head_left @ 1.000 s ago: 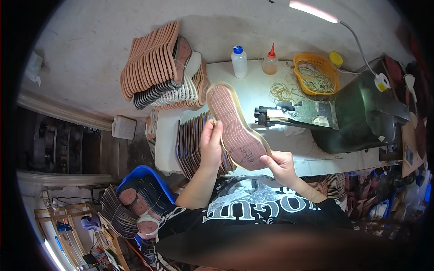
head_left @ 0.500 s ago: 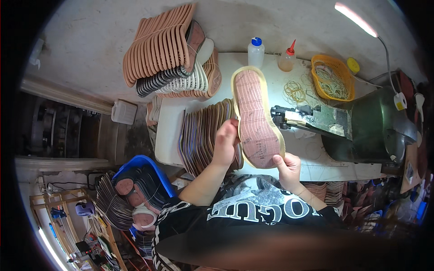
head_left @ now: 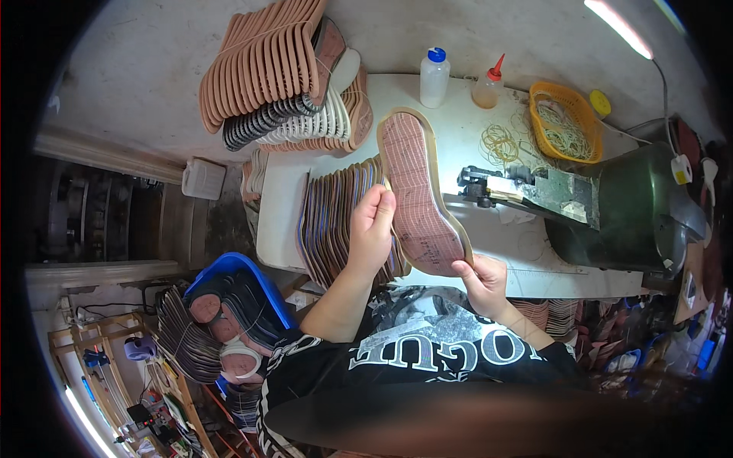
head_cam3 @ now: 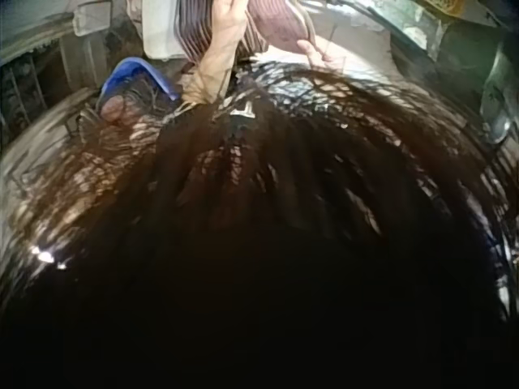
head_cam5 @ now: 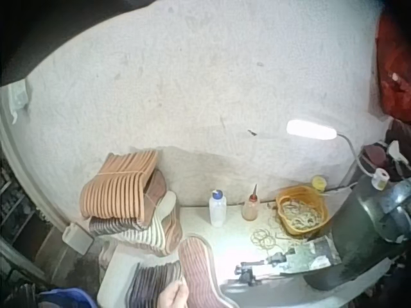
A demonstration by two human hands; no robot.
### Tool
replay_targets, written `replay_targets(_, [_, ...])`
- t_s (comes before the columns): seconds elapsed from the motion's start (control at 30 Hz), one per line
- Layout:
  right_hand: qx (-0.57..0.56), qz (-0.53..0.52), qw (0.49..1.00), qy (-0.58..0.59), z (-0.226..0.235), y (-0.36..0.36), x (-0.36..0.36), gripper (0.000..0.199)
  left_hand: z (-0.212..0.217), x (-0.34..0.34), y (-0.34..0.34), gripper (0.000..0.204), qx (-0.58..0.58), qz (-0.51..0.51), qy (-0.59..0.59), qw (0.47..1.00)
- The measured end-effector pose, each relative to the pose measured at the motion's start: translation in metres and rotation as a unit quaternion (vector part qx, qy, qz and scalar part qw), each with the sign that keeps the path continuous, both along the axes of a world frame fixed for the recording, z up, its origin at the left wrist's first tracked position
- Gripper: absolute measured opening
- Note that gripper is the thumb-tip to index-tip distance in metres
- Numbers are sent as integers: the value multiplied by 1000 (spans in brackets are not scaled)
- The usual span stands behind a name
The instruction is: Processing and organizing shoe sole components at a manufacturing station.
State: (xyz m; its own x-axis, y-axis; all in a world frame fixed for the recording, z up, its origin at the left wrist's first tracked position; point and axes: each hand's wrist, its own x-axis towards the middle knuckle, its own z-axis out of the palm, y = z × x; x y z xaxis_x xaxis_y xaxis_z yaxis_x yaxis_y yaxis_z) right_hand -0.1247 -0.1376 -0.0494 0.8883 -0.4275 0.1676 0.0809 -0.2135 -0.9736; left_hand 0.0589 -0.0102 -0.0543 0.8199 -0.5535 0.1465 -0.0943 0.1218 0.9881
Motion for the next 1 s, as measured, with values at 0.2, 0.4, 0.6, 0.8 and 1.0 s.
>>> replay_targets(0.2, [262, 2, 965, -21, -15, 5, 4, 25, 11, -11, -9, 19, -182, -37, 379, 906])
replay_targets(0.4, [109, -50, 993, -19, -4, 9, -1, 24, 0, -38, 0, 28, -116, -25, 176, 977])
replay_targets(0.6, [95, -79, 992, -36, -7, 16, 1, 18, 5, -38, 18, 31, 52, 50, -100, 992])
replay_targets(0.8, [273, -24, 961, -38, -15, 17, 2, 24, -13, -44, 8, 25, -306, -87, 405, 858])
replay_targets(1.0, [179, -45, 983, -1, -17, 10, 8, 33, 7, -25, 4, 66, -303, -99, 384, 867])
